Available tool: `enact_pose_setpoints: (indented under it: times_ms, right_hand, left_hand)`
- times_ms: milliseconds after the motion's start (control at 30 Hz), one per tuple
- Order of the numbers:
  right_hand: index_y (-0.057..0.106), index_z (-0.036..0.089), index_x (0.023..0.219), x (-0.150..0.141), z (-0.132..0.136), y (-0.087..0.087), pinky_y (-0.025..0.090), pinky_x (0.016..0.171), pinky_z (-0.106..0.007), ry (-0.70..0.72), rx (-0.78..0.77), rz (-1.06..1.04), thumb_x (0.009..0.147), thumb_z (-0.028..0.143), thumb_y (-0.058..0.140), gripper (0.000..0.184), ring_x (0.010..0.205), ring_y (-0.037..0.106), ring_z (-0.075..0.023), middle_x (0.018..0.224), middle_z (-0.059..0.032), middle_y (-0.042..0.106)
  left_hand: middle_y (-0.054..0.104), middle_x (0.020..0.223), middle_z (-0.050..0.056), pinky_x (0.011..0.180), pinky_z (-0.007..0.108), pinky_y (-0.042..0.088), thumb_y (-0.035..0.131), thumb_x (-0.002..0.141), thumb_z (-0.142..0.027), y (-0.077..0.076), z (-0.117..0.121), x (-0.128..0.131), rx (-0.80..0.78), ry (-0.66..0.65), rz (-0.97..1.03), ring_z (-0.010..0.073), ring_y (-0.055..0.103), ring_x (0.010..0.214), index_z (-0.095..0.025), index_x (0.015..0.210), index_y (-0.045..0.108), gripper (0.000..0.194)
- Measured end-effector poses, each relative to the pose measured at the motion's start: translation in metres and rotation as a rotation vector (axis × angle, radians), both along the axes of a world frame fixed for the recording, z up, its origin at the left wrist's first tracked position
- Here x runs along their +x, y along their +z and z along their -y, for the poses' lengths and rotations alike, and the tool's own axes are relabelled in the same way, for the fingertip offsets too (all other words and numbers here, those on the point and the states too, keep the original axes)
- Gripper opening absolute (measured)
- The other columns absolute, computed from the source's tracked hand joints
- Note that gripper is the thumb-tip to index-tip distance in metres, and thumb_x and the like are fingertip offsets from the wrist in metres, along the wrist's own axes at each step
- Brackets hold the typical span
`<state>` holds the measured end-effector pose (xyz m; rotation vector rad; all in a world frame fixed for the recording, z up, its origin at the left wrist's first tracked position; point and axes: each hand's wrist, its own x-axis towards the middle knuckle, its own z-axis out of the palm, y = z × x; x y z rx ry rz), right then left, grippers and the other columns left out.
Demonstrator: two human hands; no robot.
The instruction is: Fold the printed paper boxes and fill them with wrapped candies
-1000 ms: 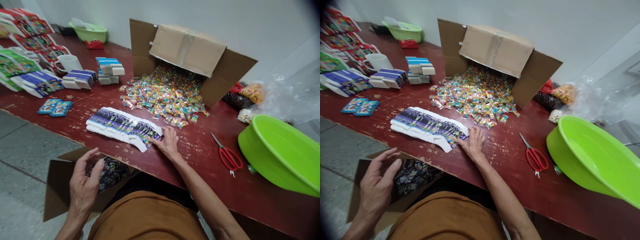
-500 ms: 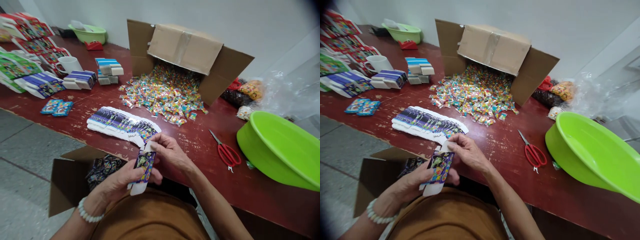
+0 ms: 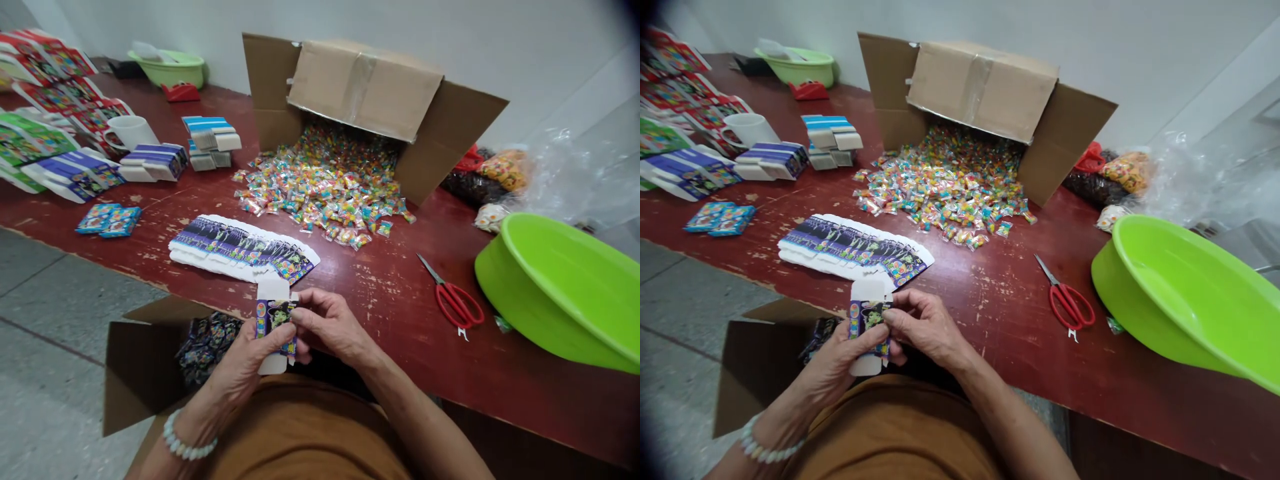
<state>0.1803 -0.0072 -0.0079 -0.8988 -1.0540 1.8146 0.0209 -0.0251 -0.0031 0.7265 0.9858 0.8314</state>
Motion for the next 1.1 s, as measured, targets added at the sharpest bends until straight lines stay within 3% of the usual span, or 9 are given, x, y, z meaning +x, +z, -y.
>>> enact_pose_setpoints:
  times_ms: [133, 300, 433, 567, 700, 833, 900, 1000, 1100]
  right_hand:
    - [0.064, 0.018, 0.089, -0.005, -0.001, -0.001, 0.048, 0.052, -0.021, -0.248, 0.024, 0.144, 0.077, 0.044, 0.076, 0.032, 0.055, 0.057, -0.0091, 0.072, 0.0011, 0.066]
    - [0.059, 0.022, 0.102, -0.007, -0.002, -0.003, 0.050, 0.065, -0.024, -0.393, 0.102, 0.183, 0.075, 0.034, 0.076, 0.035, 0.069, 0.061, -0.0123, 0.079, 0.0017, 0.066]
    - [0.063, 0.023, 0.102, -0.008, 0.002, -0.008, 0.048, 0.067, -0.026, -0.356, 0.176, 0.184, 0.081, 0.038, 0.072, 0.027, 0.072, 0.060, -0.0136, 0.083, 0.0000, 0.066]
    - [0.068, 0.020, 0.089, -0.002, -0.001, -0.008, 0.047, 0.067, -0.026, -0.313, 0.195, 0.242, 0.079, 0.042, 0.074, 0.024, 0.070, 0.057, -0.0134, 0.079, 0.0001, 0.066]
    - [0.066, 0.017, 0.073, 0.009, -0.010, -0.003, 0.047, 0.065, -0.027, -0.201, 0.025, 0.162, 0.069, 0.043, 0.084, 0.032, 0.066, 0.058, -0.0127, 0.073, -0.0002, 0.068]
    - [0.069, 0.019, 0.089, 0.015, -0.015, 0.001, 0.049, 0.067, -0.025, -0.125, -0.062, 0.057, 0.060, 0.035, 0.091, 0.040, 0.065, 0.061, -0.0116, 0.074, 0.0021, 0.070]
    - [0.071, 0.018, 0.089, 0.015, -0.013, 0.000, 0.049, 0.071, -0.026, -0.094, 0.002, 0.106, 0.067, 0.036, 0.087, 0.033, 0.069, 0.063, -0.0126, 0.078, 0.0003, 0.072]
    - [0.073, 0.018, 0.079, 0.015, -0.009, -0.005, 0.049, 0.073, -0.028, -0.148, 0.178, 0.220, 0.077, 0.038, 0.080, 0.022, 0.072, 0.063, -0.0140, 0.078, -0.0013, 0.071]
    - [0.075, 0.020, 0.083, 0.014, -0.006, -0.011, 0.049, 0.071, -0.028, -0.211, 0.373, 0.322, 0.082, 0.037, 0.076, 0.017, 0.074, 0.063, -0.0147, 0.080, -0.0016, 0.070]
  left_hand:
    - [0.077, 0.093, 0.005, 0.075, 0.026, 0.056, 0.080, 0.078, -0.038, -0.008, -0.001, 0.002, 0.171, 0.076, -0.165, 0.0195, 0.071, 0.084, -0.017, 0.102, 0.068, 0.035]
    - [0.075, 0.107, 0.003, 0.082, 0.029, 0.058, 0.083, 0.074, -0.028, -0.010, 0.008, 0.002, 0.355, 0.277, -0.262, 0.0203, 0.073, 0.093, -0.029, 0.130, 0.044, 0.069]
    - [0.070, 0.123, 0.005, 0.086, 0.025, 0.056, 0.081, 0.076, -0.025, -0.003, 0.011, 0.001, 0.342, 0.234, -0.327, 0.0199, 0.071, 0.102, -0.029, 0.130, 0.052, 0.062]
    - [0.075, 0.098, 0.003, 0.079, 0.024, 0.056, 0.079, 0.077, -0.032, 0.001, 0.005, -0.001, 0.272, 0.182, -0.251, 0.0187, 0.070, 0.089, -0.024, 0.110, 0.062, 0.037]
    - [0.074, 0.091, 0.002, 0.073, 0.024, 0.055, 0.073, 0.081, -0.041, 0.000, 0.000, -0.007, 0.291, 0.079, -0.246, 0.0176, 0.067, 0.083, -0.022, 0.100, 0.064, 0.027]
    - [0.073, 0.096, 0.003, 0.073, 0.022, 0.052, 0.071, 0.085, -0.039, -0.003, 0.000, -0.010, 0.372, 0.041, -0.319, 0.0160, 0.064, 0.084, -0.021, 0.096, 0.068, 0.021]
    - [0.072, 0.089, 0.001, 0.071, 0.023, 0.052, 0.074, 0.083, -0.037, -0.004, 0.002, -0.009, 0.338, 0.074, -0.237, 0.0153, 0.065, 0.079, -0.023, 0.108, 0.064, 0.030]
    - [0.070, 0.079, -0.004, 0.066, 0.024, 0.053, 0.079, 0.079, -0.036, -0.003, 0.005, -0.005, 0.180, 0.155, -0.087, 0.0147, 0.067, 0.069, -0.030, 0.137, 0.045, 0.067]
    - [0.073, 0.083, 0.003, 0.060, 0.027, 0.054, 0.073, 0.082, -0.051, -0.003, 0.007, -0.002, -0.050, 0.057, 0.026, 0.0188, 0.070, 0.066, -0.024, 0.136, 0.049, 0.065]
